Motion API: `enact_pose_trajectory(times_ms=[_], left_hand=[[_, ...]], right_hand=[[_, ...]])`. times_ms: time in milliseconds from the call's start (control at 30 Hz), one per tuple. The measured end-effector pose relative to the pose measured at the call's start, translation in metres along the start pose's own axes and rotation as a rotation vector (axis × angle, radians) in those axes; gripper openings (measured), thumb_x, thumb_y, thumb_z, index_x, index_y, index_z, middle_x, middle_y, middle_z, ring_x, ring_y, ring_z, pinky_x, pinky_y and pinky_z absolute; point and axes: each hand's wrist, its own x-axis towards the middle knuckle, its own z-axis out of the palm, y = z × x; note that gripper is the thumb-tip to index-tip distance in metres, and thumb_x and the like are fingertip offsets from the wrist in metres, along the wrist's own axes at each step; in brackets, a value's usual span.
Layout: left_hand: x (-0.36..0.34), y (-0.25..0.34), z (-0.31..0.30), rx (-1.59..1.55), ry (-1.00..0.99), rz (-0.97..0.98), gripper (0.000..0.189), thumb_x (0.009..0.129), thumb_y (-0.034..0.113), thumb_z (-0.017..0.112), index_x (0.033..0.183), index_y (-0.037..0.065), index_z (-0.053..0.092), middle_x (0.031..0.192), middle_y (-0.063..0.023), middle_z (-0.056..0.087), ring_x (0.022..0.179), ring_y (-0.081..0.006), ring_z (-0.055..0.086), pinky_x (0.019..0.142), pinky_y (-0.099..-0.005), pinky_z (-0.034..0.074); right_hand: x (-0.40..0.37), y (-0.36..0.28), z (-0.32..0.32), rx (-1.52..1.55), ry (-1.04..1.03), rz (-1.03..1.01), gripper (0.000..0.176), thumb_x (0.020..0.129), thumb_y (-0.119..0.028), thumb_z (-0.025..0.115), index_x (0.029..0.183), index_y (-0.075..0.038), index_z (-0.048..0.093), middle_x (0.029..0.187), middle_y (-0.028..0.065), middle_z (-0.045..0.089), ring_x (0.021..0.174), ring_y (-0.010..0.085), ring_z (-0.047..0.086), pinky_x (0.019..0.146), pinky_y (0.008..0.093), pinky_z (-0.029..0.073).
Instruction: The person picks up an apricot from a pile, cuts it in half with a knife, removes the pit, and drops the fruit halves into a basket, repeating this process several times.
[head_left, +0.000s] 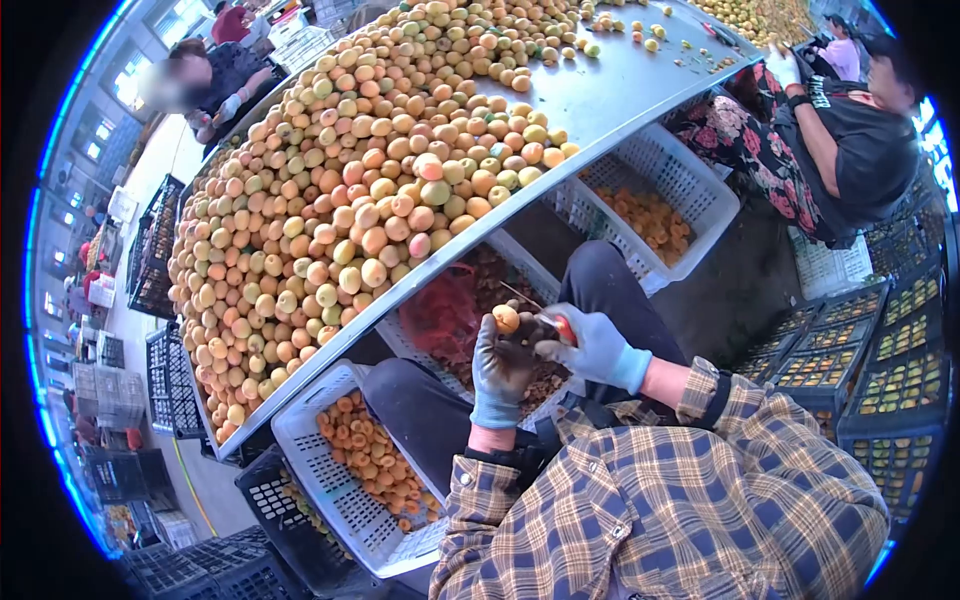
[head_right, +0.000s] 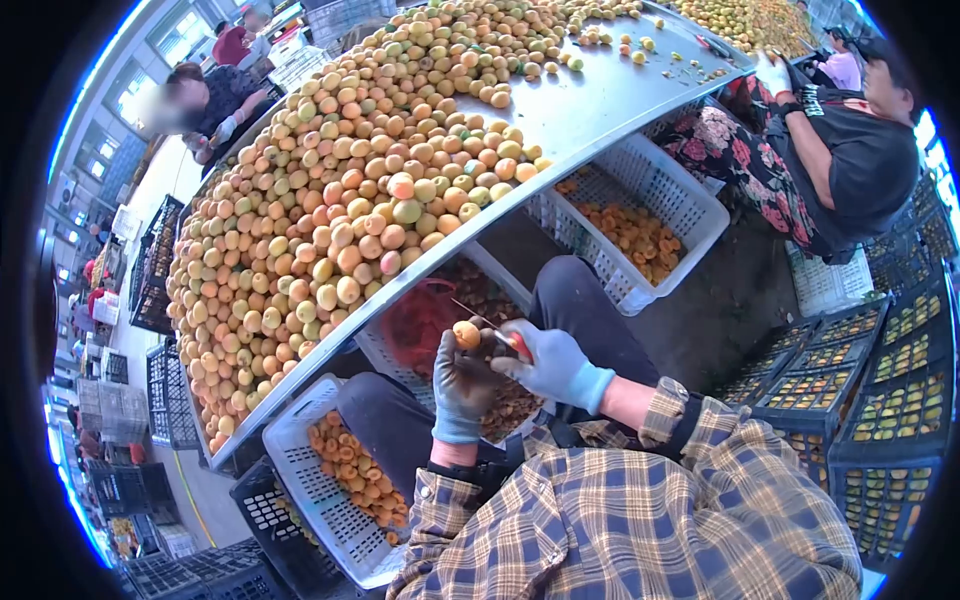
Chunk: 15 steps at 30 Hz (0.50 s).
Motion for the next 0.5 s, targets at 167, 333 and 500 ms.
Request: enact_pose_trajectory(times_ms=[167,333,500], left_hand=[[-0.002,-0.015,-0.009,0.381,0.084,0.004,0.037,0.094,0.031,0.053,0.114,0.000,0.054,0.101,-0.0107,0.062,0.091,-0.0215,0.061,0.084,-0.0314,0.047],[-0.001,-0.006,-0.029,0.314,-0.082,-0.212,0.040,0.096,0.035,0.041,0.114,0.003,0.056,0.094,-0.0121,0.063,0.064,-0.0210,0.057,0.061,-0.0299,0.045],[-0.008,-0.011,0.003,0.299,0.015,-0.054,0.038,0.095,0.032,0.040,0.114,0.003,0.055,0.092,-0.0132,0.063,0.058,-0.0213,0.055,0.051,-0.0282,0.042]], right_hand=[[0.023,0.004,-0.014,-0.277,-0.275,0.063,0.048,0.076,-0.032,0.072,0.115,-0.012,0.053,0.087,0.0201,0.065,0.085,0.0380,0.062,0.073,0.0431,0.051],[0.011,0.024,-0.004,0.356,-0.160,0.075,0.037,0.084,-0.024,0.067,0.113,-0.002,0.056,0.087,0.0064,0.067,0.072,0.0205,0.065,0.070,0.0326,0.051],[0.013,0.018,-0.021,0.954,-0.282,0.484,0.028,0.088,-0.018,0.064,0.112,-0.004,0.059,0.078,-0.0001,0.061,0.047,0.0011,0.044,0.041,0.0162,0.033]])
